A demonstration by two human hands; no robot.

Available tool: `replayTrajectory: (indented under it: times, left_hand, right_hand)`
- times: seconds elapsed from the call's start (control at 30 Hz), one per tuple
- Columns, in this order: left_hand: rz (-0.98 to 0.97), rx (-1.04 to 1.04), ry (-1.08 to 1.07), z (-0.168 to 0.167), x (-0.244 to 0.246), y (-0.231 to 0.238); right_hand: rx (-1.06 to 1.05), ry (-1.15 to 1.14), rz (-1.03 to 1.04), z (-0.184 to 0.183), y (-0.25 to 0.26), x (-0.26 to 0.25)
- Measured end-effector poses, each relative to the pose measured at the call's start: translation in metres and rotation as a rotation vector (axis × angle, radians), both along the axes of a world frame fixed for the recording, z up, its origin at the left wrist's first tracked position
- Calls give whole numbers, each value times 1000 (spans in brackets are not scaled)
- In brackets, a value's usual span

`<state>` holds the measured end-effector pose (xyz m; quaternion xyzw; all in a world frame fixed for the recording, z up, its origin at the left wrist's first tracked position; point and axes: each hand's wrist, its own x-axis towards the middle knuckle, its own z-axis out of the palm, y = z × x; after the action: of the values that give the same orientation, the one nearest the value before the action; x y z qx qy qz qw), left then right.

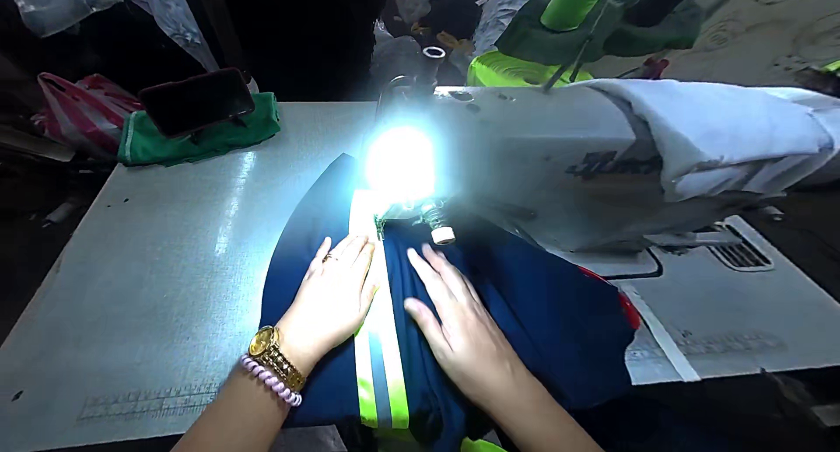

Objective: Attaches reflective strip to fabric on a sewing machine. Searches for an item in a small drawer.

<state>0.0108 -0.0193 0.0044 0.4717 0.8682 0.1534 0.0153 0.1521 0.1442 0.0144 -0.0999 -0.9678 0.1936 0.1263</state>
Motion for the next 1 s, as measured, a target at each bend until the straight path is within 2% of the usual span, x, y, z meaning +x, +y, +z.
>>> replayTrajectory:
  times: [0.1,0.17,0.23,0.3,0.37,0.43,0.53,0.7,0.83,1.0]
  left_hand:
    - [-58,-74,18,1,-1,-3]
    - [-99,-123,10,3,-1,-5]
    - [-119,-161,6,8,3,-9]
    - [-109,-160,-17,12,21,-16]
    - [-87,-14,38,5,56,-30]
    - [-52,148,116,0,94,-43]
    - [35,179,11,4,128,-57]
    - [110,175,8,-1,122,-53]
    - [56,229,97,0,115,-45]
    - [35,286,41,-7,103,-43]
  right_hand:
    - [201,-63,128,-13,41,34]
    - [297,-57,198,-13,78,37]
    - [326,-65,200,-7,89,31]
    - [281,15,200,1,66,31]
    - [194,126,231,3,23,47]
    - [107,113,290,2,-13,70]
    - [39,60,285,-4,-36,92]
    - [90,105,274,-9,-32,82]
    - [66,174,278,-15,-26,63]
    - [47,240,279,-24,-14,41]
